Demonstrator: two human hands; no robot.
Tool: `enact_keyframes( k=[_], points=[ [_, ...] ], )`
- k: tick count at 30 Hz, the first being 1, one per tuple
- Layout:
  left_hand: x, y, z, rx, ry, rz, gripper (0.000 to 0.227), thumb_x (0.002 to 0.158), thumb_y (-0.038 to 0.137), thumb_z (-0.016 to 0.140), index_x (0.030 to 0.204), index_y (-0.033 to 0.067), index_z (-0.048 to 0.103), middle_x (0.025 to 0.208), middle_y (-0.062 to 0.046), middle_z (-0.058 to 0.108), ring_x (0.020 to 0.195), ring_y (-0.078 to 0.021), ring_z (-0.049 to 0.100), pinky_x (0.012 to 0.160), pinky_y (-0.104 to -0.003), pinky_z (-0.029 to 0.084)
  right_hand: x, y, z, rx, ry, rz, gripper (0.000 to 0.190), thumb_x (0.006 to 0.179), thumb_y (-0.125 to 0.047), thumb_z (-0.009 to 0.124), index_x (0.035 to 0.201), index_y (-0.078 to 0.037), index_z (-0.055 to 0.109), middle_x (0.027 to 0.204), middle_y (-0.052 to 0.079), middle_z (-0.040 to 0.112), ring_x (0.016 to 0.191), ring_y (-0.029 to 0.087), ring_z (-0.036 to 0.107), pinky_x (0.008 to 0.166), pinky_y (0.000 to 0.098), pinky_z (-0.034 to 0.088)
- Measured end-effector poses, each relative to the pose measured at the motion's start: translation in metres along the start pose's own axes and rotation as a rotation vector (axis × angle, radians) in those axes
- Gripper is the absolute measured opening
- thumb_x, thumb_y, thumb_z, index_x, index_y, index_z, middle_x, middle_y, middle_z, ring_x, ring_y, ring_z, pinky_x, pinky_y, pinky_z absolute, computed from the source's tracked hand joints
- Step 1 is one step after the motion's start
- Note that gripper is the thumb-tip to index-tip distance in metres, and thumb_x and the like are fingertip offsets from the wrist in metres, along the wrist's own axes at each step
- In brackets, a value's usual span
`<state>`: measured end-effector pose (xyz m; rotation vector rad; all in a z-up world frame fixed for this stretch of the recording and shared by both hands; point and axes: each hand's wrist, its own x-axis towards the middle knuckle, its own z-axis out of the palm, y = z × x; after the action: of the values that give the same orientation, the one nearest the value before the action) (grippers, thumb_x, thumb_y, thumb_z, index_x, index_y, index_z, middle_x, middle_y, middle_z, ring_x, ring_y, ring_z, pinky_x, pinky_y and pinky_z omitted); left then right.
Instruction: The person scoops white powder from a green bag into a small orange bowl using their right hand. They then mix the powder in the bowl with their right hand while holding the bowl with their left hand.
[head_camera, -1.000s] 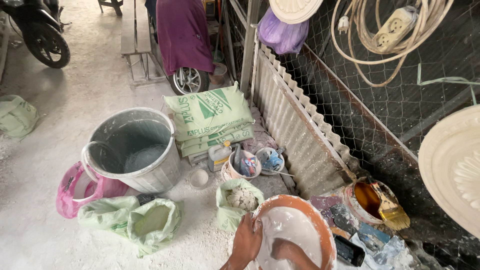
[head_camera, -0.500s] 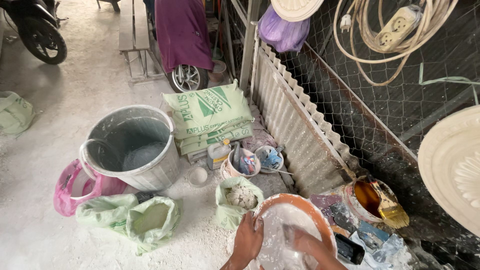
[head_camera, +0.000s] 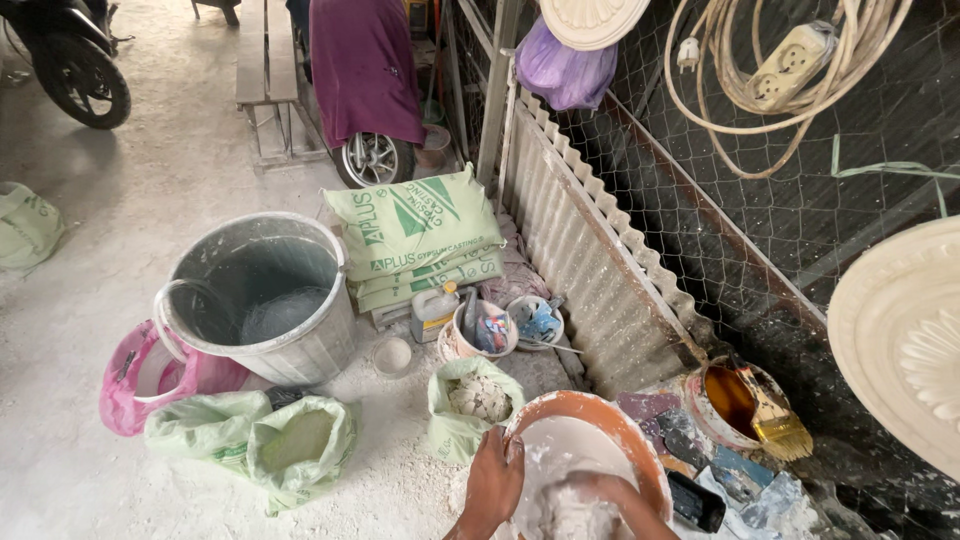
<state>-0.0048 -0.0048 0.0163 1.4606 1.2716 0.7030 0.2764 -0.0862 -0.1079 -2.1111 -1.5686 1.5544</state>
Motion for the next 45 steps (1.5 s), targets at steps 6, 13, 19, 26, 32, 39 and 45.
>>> enact_keyframes(
  k=[6,13,19,26,32,39,45],
  points=[
    [0.002,-0.007,0.003,0.002,0.007,0.024,0.03,0.098,0.026,0.053,0.112,0.0001,0.057,0.107,-0.028,0.063,0.102,-0.0492,0.059,0.089,-0.053,0.045,0.034,-0.024,0.001,0.031,0.096,-0.127,0.047,0.106,-0.032,0.05,0.119,0.012,0.06,0.116,0.029,0.067,0.108,0.036,0.066,0.086,0.0395,0.055],
    [0.004,-0.013,0.006,0.045,0.009,0.061,0.03,0.097,0.027,0.056,0.111,0.0005,0.055,0.108,-0.027,0.062,0.103,-0.0494,0.059,0.088,-0.054,0.045,0.056,-0.047,0.054,-0.437,0.186,-0.291,0.05,0.103,-0.036,0.059,0.119,0.011,0.057,0.12,0.029,0.062,0.112,0.04,0.062,0.091,0.0463,0.051],
    [0.003,-0.013,0.006,0.047,0.001,0.043,0.028,0.096,0.026,0.056,0.107,0.0003,0.055,0.107,-0.026,0.063,0.102,-0.0478,0.059,0.089,-0.053,0.046,0.048,-0.046,0.058,-0.497,0.098,-0.097,0.049,0.102,-0.034,0.06,0.119,0.012,0.057,0.118,0.029,0.062,0.11,0.04,0.062,0.089,0.046,0.052],
    [0.002,-0.008,0.004,0.031,-0.003,0.017,0.028,0.097,0.027,0.055,0.108,0.0009,0.056,0.107,-0.026,0.063,0.102,-0.0468,0.06,0.089,-0.053,0.045,0.039,-0.042,0.048,-0.444,0.077,-0.078,0.049,0.101,-0.033,0.061,0.119,0.012,0.057,0.116,0.029,0.062,0.107,0.04,0.063,0.088,0.0457,0.052],
    [0.004,-0.009,0.004,0.041,-0.004,0.049,0.03,0.096,0.027,0.057,0.108,-0.0001,0.055,0.108,-0.027,0.063,0.102,-0.0478,0.06,0.089,-0.054,0.046,0.051,-0.047,0.032,-0.398,0.15,-0.106,0.048,0.1,-0.032,0.062,0.119,0.012,0.057,0.115,0.029,0.063,0.105,0.039,0.063,0.086,0.0455,0.052],
    [0.006,-0.019,0.01,0.043,-0.002,0.064,0.03,0.095,0.026,0.057,0.109,0.0001,0.056,0.109,-0.027,0.063,0.105,-0.0486,0.059,0.091,-0.054,0.046,0.049,-0.054,0.051,-0.416,0.094,-0.089,0.048,0.1,-0.031,0.063,0.119,0.012,0.057,0.113,0.029,0.063,0.102,0.039,0.064,0.085,0.0452,0.053],
    [0.006,-0.022,0.013,0.026,0.02,0.067,0.033,0.093,0.025,0.059,0.113,0.0002,0.056,0.112,-0.027,0.063,0.108,-0.0482,0.059,0.093,-0.053,0.046,0.046,-0.057,0.055,-0.373,0.081,-0.087,0.047,0.099,-0.03,0.064,0.119,0.012,0.057,0.111,0.029,0.063,0.1,0.039,0.064,0.084,0.045,0.053]
  ],
)
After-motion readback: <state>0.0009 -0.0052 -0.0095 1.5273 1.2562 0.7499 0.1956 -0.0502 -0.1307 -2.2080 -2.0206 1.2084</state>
